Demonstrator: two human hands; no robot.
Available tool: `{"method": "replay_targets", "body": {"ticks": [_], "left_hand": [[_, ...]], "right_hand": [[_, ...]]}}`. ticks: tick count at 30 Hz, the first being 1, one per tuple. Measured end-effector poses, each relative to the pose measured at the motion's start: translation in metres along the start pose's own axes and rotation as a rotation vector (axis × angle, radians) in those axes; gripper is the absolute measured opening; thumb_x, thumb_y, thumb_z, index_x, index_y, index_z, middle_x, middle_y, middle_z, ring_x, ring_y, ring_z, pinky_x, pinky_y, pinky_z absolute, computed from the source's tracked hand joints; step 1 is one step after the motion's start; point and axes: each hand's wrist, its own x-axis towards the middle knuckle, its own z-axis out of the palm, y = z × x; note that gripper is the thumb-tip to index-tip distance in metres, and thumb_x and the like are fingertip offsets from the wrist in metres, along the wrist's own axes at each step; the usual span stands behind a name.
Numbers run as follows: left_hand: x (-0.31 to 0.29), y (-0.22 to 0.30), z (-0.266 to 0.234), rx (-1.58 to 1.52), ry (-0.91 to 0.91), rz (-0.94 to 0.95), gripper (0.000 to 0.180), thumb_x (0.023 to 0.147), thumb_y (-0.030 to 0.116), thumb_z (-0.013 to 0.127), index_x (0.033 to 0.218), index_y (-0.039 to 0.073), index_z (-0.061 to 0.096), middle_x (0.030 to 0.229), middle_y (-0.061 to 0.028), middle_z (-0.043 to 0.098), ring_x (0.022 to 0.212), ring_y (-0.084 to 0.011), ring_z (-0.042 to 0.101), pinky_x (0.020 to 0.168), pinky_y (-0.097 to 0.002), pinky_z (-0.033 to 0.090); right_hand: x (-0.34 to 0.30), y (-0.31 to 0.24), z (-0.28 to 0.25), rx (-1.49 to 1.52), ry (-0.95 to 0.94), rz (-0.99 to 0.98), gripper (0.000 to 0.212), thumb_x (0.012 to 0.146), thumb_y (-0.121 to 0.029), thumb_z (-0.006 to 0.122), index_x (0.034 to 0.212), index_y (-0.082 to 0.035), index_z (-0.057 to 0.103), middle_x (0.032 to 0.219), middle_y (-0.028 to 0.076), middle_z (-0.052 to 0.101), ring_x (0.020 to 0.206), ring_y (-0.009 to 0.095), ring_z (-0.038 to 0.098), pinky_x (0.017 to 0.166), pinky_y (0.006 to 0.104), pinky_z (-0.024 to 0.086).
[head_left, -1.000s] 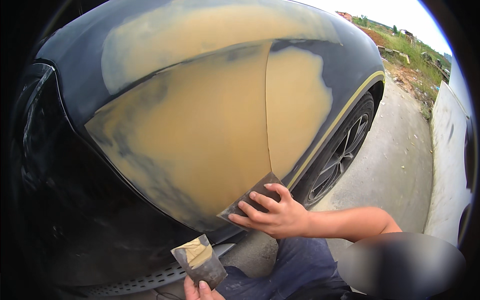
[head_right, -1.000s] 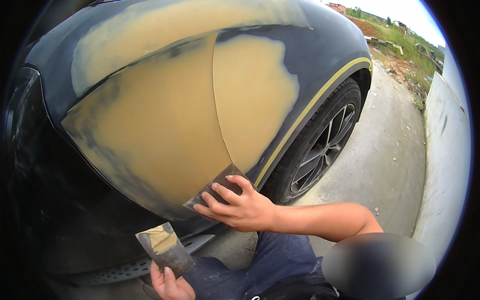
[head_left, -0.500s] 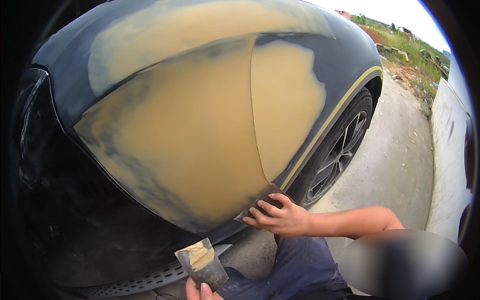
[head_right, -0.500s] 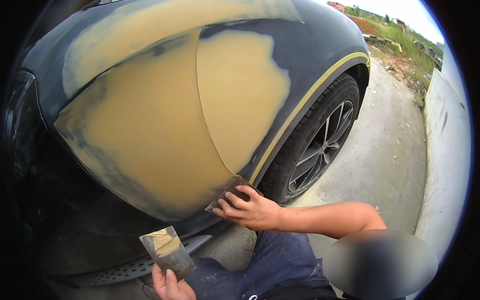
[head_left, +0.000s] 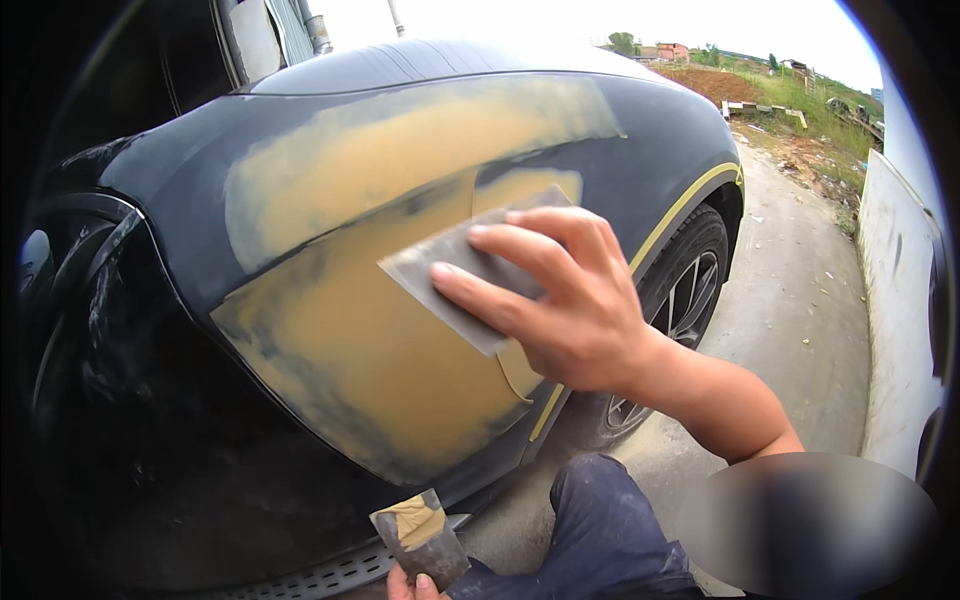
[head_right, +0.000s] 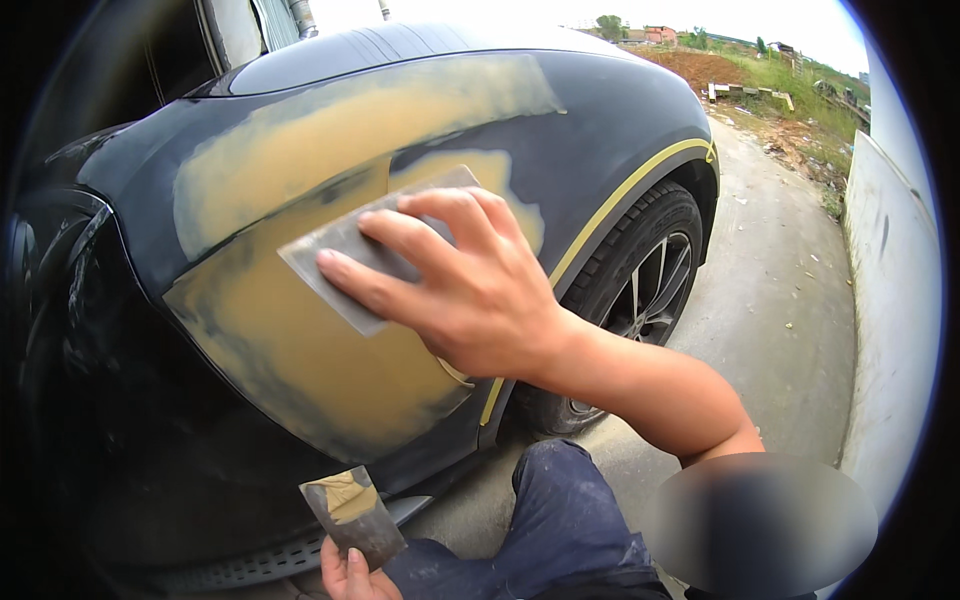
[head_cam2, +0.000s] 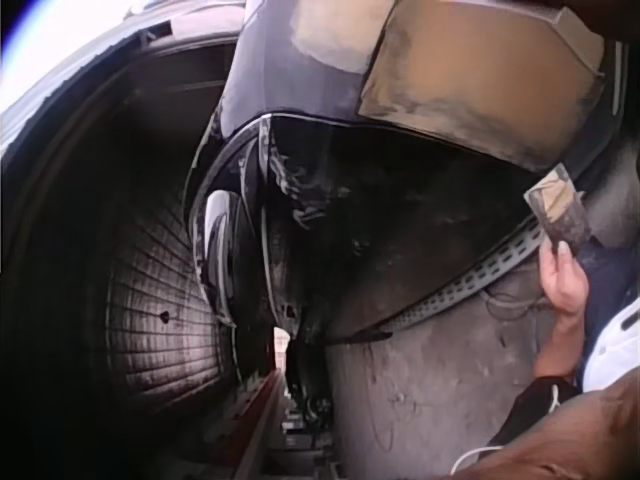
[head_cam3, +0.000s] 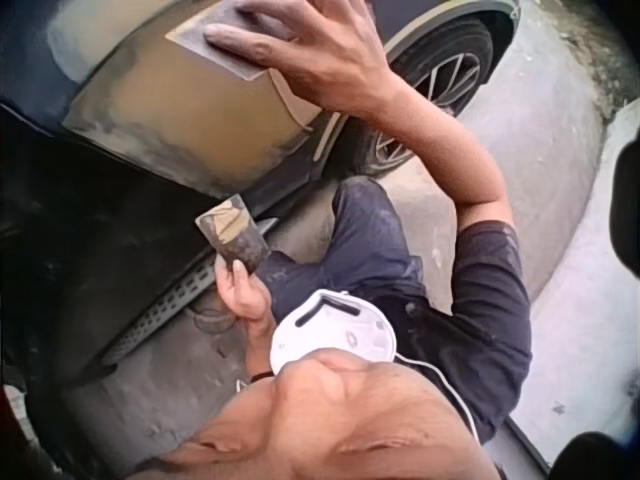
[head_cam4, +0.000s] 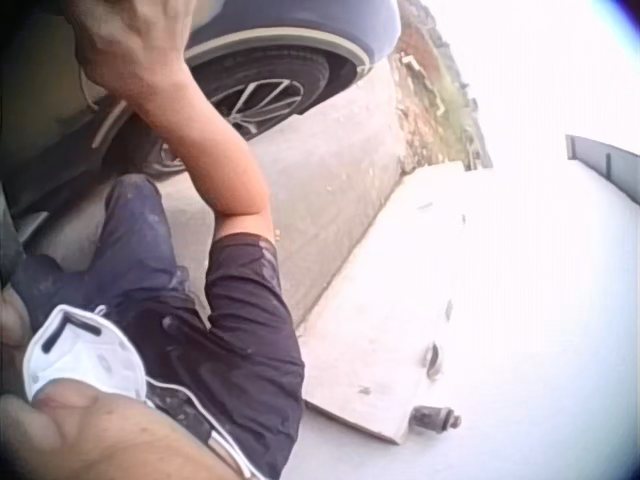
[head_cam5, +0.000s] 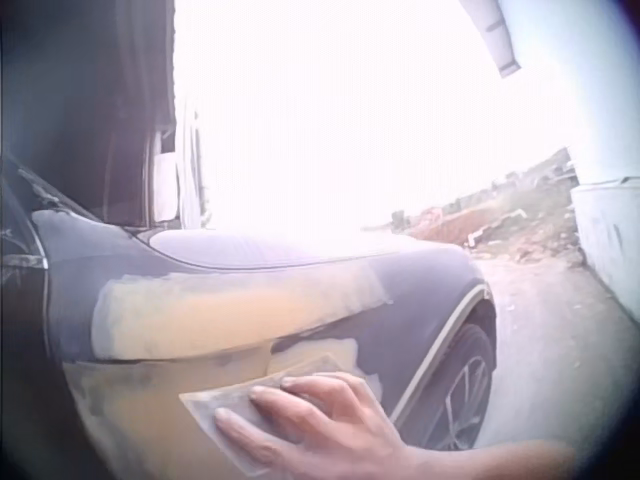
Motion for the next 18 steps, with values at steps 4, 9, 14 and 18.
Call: {"method": "replay_targets", "body": {"ticks": [4,9,14,18], "left_hand": [[-0.003,0.003,0.006,0.009,-0.023,0.030,0.041,0.098,0.005,0.046,0.136,-0.011,0.047,0.134,-0.0196,0.056,0.123,-0.0286,0.053,0.109,-0.0386,0.038],[-0.002,0.000,0.005,0.006,-0.020,0.028,0.040,0.098,0.005,0.046,0.134,-0.011,0.048,0.133,-0.0193,0.056,0.122,-0.0278,0.054,0.107,-0.0377,0.039],[0.003,-0.003,0.001,0.119,-0.011,-0.003,0.038,0.099,0.008,0.048,0.132,-0.011,0.049,0.131,-0.0189,0.057,0.119,-0.0264,0.055,0.105,-0.0371,0.041],[0.008,-0.008,0.003,0.163,0.050,-0.034,0.038,0.100,0.008,0.049,0.131,-0.012,0.050,0.130,-0.0188,0.058,0.118,-0.0264,0.055,0.104,-0.0367,0.042]], "right_hand": [[0.013,0.004,0.022,-0.004,0.008,0.048,0.053,0.075,-0.016,0.066,0.127,-0.025,0.064,0.118,0.004,0.057,0.107,0.028,0.053,0.090,0.0444,0.043],[0.012,0.009,0.037,-0.015,0.025,0.072,0.050,0.075,-0.016,0.066,0.124,-0.025,0.065,0.117,0.003,0.056,0.105,0.027,0.051,0.089,0.0440,0.042],[0.007,0.010,0.051,-0.017,0.026,0.072,0.050,0.075,-0.014,0.065,0.124,-0.026,0.066,0.116,0.002,0.056,0.105,0.027,0.050,0.090,0.0451,0.041],[0.011,0.011,0.047,0.014,-0.054,0.096,0.048,0.075,-0.014,0.064,0.121,-0.025,0.066,0.109,0.001,0.055,0.105,0.027,0.050,0.089,0.0470,0.040]]}}
